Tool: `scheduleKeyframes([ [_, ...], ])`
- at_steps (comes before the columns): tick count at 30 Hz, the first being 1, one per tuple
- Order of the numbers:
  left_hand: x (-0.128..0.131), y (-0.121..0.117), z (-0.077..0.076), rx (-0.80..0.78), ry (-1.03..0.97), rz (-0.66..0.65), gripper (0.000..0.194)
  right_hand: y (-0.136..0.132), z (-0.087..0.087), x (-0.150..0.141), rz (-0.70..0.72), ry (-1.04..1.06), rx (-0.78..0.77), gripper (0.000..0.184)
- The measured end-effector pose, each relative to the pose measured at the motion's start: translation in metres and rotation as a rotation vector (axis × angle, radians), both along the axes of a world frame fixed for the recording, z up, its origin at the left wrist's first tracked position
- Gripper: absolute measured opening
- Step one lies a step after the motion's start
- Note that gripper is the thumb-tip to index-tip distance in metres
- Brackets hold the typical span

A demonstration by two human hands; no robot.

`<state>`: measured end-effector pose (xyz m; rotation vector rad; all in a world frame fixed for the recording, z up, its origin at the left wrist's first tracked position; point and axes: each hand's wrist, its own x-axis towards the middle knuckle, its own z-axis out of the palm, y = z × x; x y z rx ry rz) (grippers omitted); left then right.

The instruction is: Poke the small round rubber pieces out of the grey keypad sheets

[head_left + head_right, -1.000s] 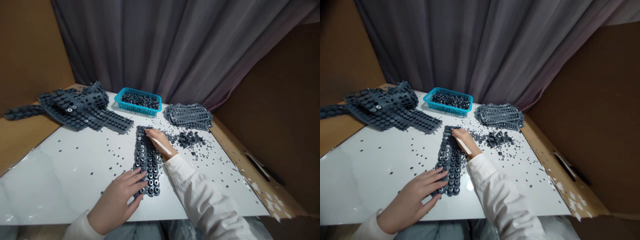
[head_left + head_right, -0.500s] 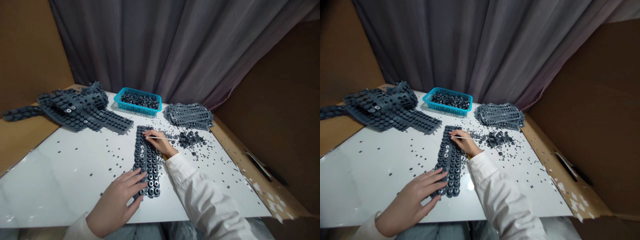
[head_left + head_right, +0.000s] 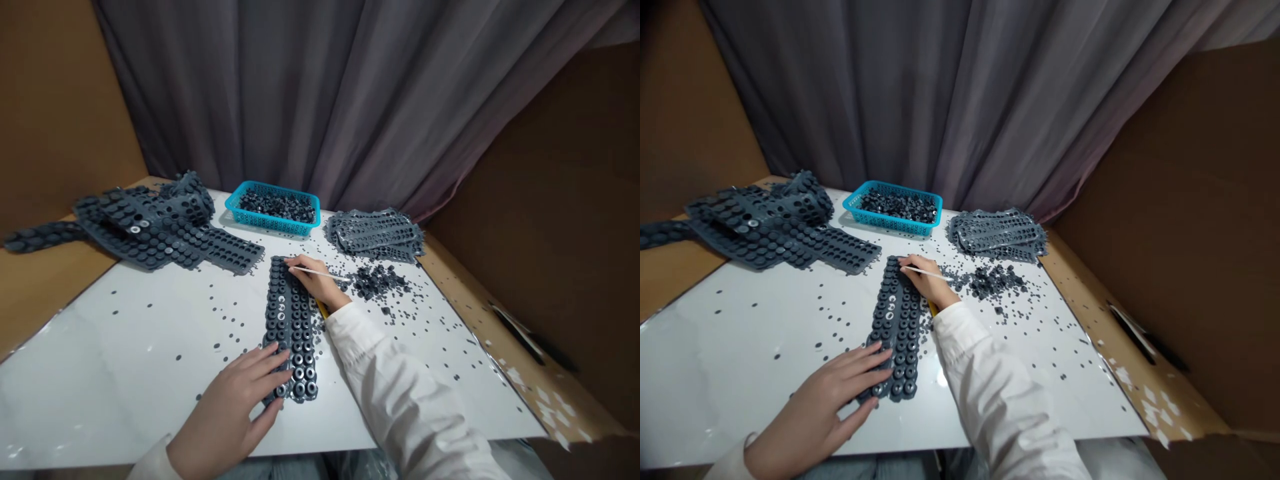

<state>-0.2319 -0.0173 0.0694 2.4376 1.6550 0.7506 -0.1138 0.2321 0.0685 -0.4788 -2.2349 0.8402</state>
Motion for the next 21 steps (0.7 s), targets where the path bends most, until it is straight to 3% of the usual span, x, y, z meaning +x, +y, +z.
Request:
scheduleKeyframes([
  [4, -0.001, 0.000, -0.002, -0.014, 0.012, 0.002, 0.034, -0.001, -0.003, 0.002, 0.090, 0.021, -0.096, 0.019],
  [10, -0.002, 0.000, -0.002, -0.018, 0.030, 0.000, 0.034, 0.001, -0.002, -0.001, 0.080, -0.027, 0.010, 0.014],
  [15, -0.001, 0.000, -0.001, -0.001, 0.068, 0.003, 0.033, 0.008, -0.004, -0.005, 0.002, -0.111, 0.103, 0.013],
  [21, -0.002, 0.001, -0.001, 0.032, 0.109, -0.007, 0.033, 0.014, -0.005, -0.008, -0.091, -0.023, -0.010, 0.017],
])
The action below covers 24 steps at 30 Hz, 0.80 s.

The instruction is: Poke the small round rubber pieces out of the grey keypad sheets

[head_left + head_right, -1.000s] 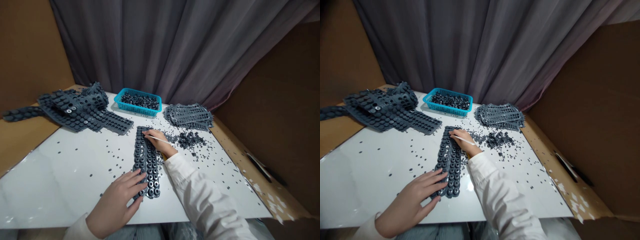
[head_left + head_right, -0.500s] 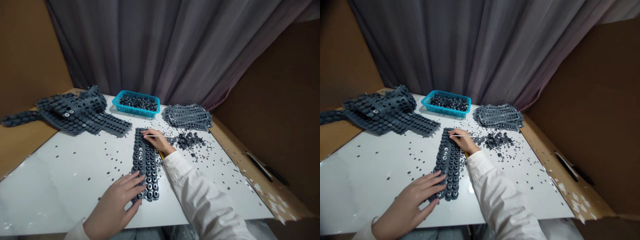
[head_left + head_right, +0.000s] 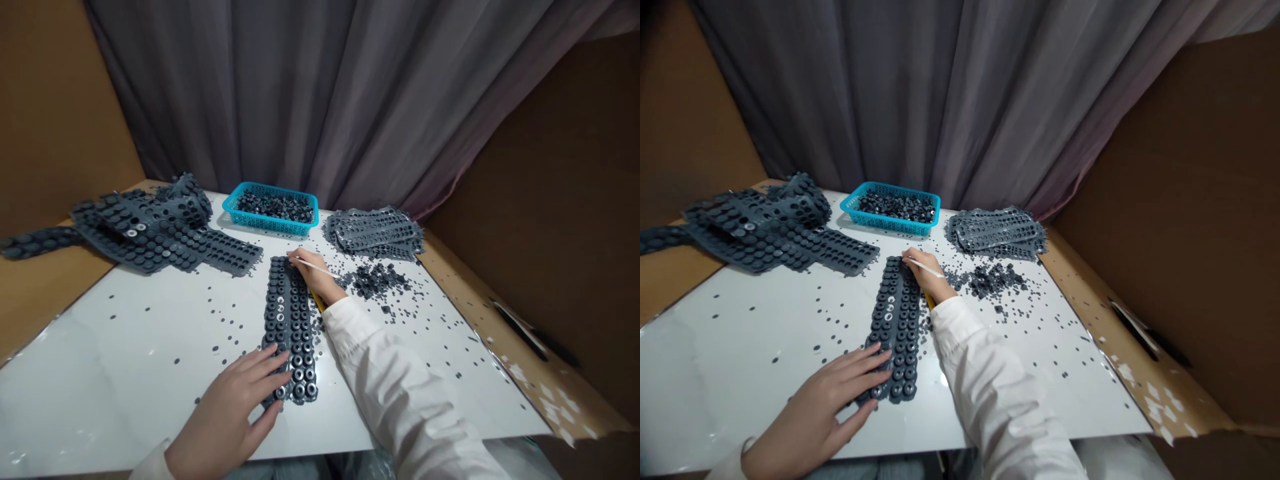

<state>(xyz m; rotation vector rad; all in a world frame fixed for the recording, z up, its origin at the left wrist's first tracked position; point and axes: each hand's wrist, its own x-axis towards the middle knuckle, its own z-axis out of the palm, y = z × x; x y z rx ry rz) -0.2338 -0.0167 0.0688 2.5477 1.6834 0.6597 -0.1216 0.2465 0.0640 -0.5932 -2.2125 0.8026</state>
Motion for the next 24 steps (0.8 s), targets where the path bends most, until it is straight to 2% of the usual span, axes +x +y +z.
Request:
scheduleKeyframes([
  [8, 0.000, 0.000, -0.002, -0.028, -0.046, 0.001, 0.034, -0.005, 0.003, 0.003, 0.162, 0.091, -0.234, 0.026],
  [12, 0.001, 0.000, -0.002, -0.040, -0.077, 0.003, 0.035, -0.004, 0.001, 0.002, 0.155, 0.060, -0.145, 0.022],
  [16, 0.001, -0.001, -0.001, -0.038, -0.058, 0.006, 0.035, 0.000, 0.001, -0.002, 0.062, -0.018, -0.036, 0.015],
  [24, 0.001, 0.001, 0.003, -0.017, -0.041, 0.000, 0.034, 0.008, -0.002, -0.009, -0.043, 0.048, -0.074, 0.016],
])
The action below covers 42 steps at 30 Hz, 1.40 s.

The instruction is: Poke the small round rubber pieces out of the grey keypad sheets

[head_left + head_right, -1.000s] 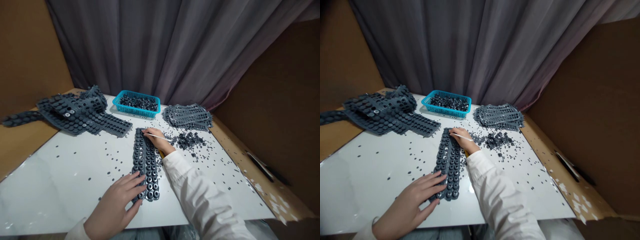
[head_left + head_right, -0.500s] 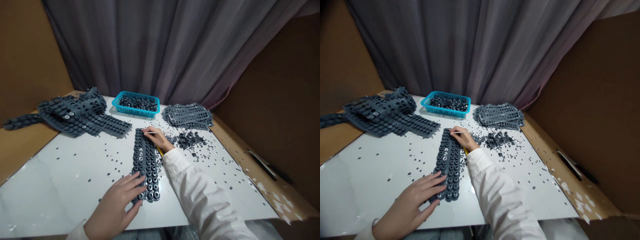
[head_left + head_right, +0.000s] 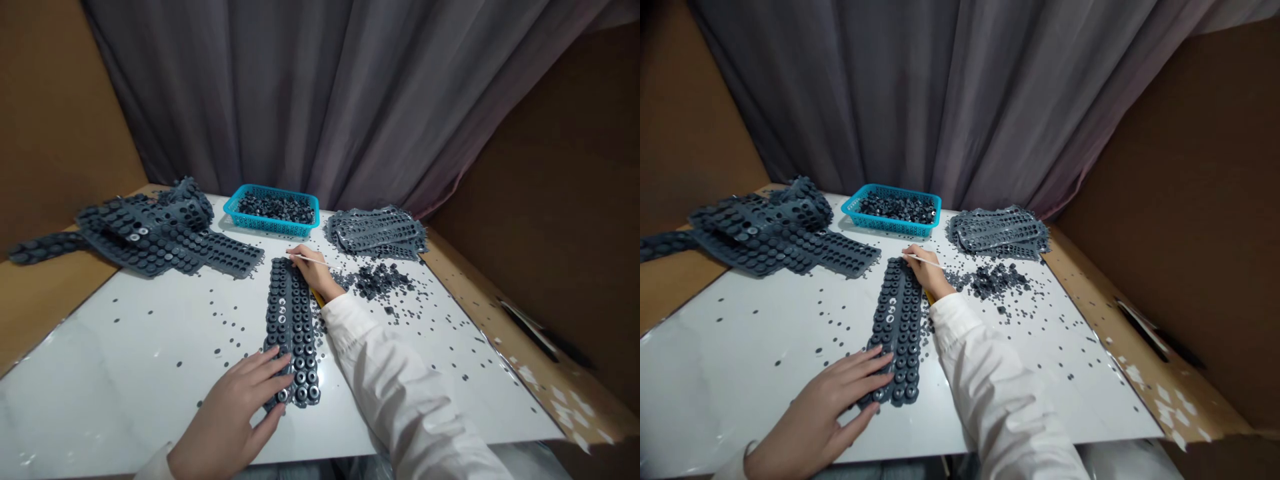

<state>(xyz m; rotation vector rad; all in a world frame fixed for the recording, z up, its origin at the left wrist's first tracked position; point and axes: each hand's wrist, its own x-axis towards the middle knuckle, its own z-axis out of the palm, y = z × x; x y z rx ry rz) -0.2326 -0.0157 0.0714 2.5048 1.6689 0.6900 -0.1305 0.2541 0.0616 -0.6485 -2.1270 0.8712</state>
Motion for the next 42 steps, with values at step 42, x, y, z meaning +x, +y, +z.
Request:
scheduleKeyframes([
  [42, -0.002, 0.001, -0.001, -0.002, -0.019, -0.013, 0.036, 0.008, 0.001, 0.003, 0.176, -0.011, -0.071, 0.019],
])
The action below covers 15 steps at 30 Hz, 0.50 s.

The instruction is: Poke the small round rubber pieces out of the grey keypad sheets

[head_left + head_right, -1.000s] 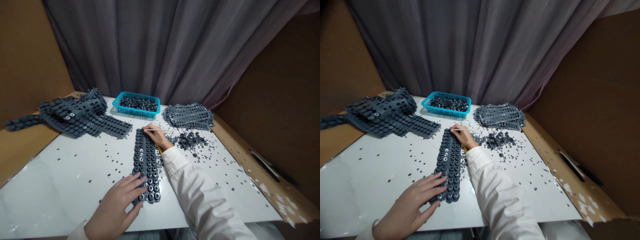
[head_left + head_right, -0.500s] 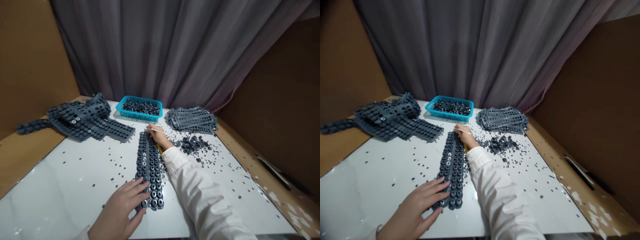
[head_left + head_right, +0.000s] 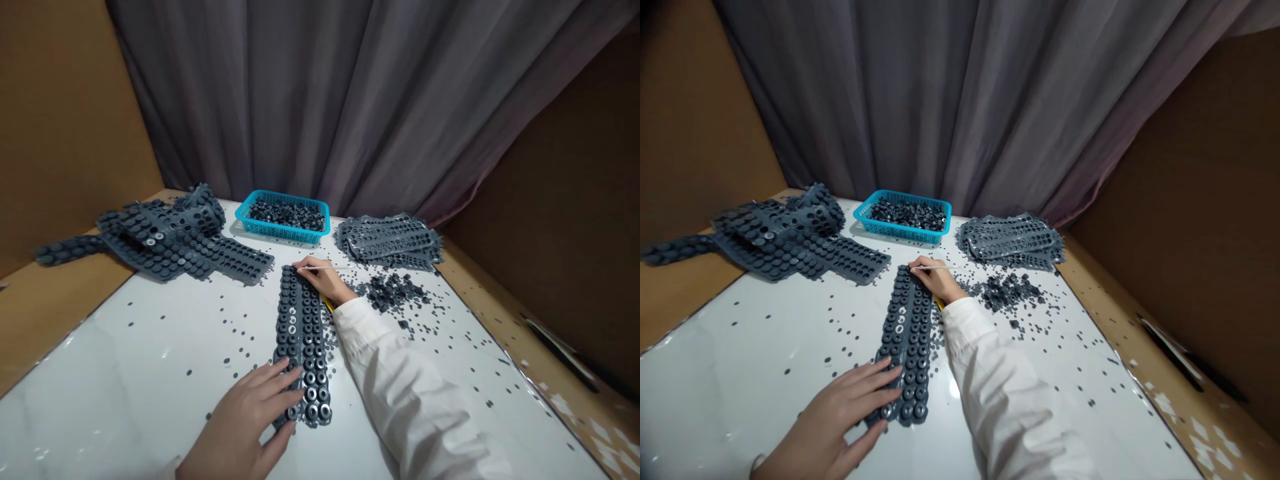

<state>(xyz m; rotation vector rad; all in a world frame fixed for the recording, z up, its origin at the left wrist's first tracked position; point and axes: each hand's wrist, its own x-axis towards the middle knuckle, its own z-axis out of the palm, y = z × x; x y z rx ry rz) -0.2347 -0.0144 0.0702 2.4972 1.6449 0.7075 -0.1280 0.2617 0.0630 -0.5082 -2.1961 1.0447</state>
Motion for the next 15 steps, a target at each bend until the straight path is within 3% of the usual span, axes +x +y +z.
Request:
scheduleKeyframes([
  [8, 0.0005, -0.0014, -0.0011, -0.026, -0.069, 0.011, 0.036, -0.0015, 0.0025, 0.0022, 0.001, -0.011, 0.040, 0.019],
  [15, 0.0010, -0.0013, -0.0013, -0.012, -0.049, 0.014, 0.036, 0.0054, -0.0045, -0.0058, -0.123, -0.026, 0.088, 0.017],
])
